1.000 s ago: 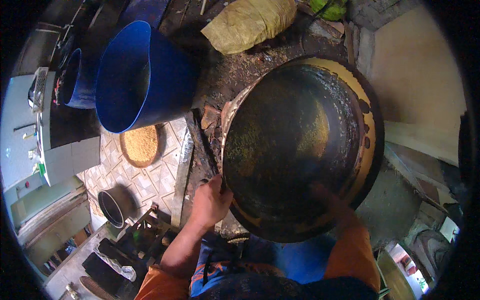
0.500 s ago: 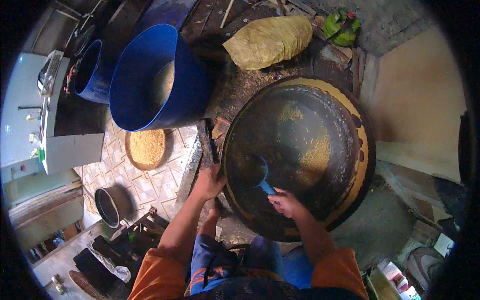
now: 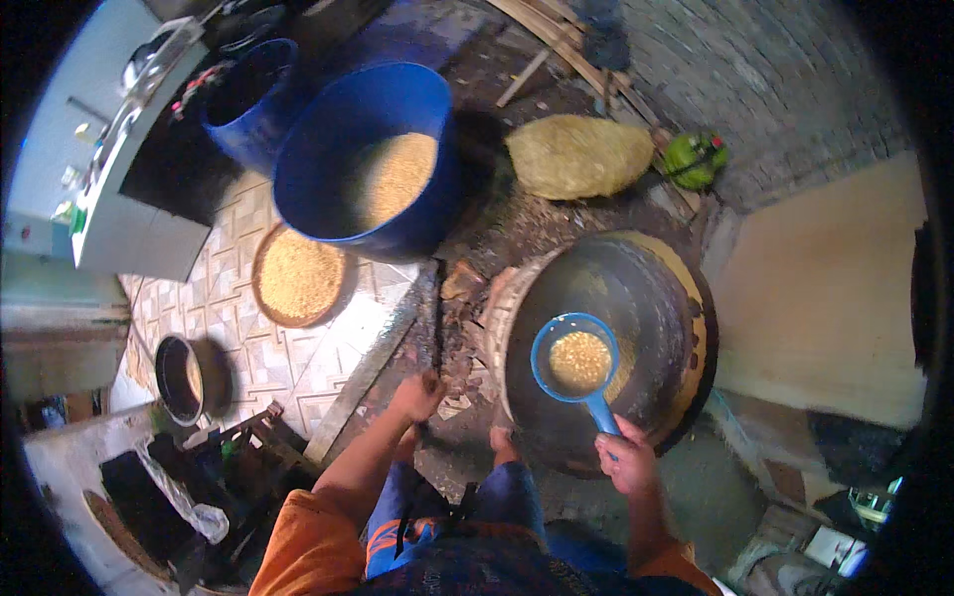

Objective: The person scoops yellow grains from a large metal pot using a blue plastic scoop and pours them into a blue plastic barrel. The person repeats this scooping and pouring action multiple times.

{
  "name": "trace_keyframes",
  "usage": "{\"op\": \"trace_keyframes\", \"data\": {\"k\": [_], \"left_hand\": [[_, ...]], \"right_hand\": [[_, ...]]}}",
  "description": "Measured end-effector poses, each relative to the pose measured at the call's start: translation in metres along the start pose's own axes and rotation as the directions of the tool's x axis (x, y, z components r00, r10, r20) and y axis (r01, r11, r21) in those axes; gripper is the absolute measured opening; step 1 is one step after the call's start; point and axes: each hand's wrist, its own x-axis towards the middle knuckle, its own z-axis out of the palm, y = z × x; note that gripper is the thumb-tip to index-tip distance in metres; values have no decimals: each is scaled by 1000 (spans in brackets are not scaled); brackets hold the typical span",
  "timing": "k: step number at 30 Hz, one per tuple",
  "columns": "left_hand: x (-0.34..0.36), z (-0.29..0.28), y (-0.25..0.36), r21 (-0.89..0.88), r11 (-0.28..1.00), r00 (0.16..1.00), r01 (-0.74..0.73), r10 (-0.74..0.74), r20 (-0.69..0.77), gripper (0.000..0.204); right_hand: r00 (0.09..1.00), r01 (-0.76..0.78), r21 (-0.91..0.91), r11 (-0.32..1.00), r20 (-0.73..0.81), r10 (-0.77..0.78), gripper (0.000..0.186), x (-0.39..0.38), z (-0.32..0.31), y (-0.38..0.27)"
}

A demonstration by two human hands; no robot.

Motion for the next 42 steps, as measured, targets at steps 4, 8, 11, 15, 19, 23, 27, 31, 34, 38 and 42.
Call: {"op": "trace_keyframes", "data": {"k": [4, 8, 11, 15, 19, 23, 27, 31, 34, 38, 42], "left_hand": [[-68, 0, -126, 221, 973, 995, -59, 40, 90, 49], [-145, 5, -229, 45, 933, 932, 356, -358, 56, 48], [-214, 16, -302, -29, 835, 829, 550, -541, 139, 46], [-258, 33, -341, -106, 821, 827, 562, -552, 108, 48], [-285, 57, -359, -266, 770, 812, 580, -573, 113, 45], [-303, 76, -371, -347, 777, 845, 524, -524, 105, 46], [-298, 86, -375, -389, 718, 807, 577, -573, 140, 47], [-290, 80, -380, -378, 747, 832, 547, -533, 152, 47], [-283, 81, -391, -463, 717, 843, 521, -515, 152, 44], [-269, 53, -382, -464, 716, 840, 522, -524, 137, 38], [-282, 88, -423, -276, 856, 897, 437, -437, 65, 44]], "right_hand": [[992, 62, -63, 996, 118, -54, 14, -16, 77, -17], [962, 125, -213, 969, 266, -65, 22, 14, 172, -16], [922, 250, -407, 878, 378, -87, 18, 60, 275, -4], [701, 704, -662, 257, 591, -400, 25, 143, 383, 18], [646, 573, -742, -348, 670, -366, 39, 143, 514, 5], [543, 435, -652, -621, 740, -397, 53, 169, 596, 10], [503, 318, -626, -712, 748, -433, 66, 153, 644, 2], [470, 280, -653, -704, 732, -493, 72, 147, 653, -7], [481, 350, -677, -647, 723, -496, 76, 140, 641, -5], [357, 612, -630, -477, 759, -544, 71, 152, 577, 5], [556, 814, -557, 165, 664, -500, 61, 138, 508, 42]]}}
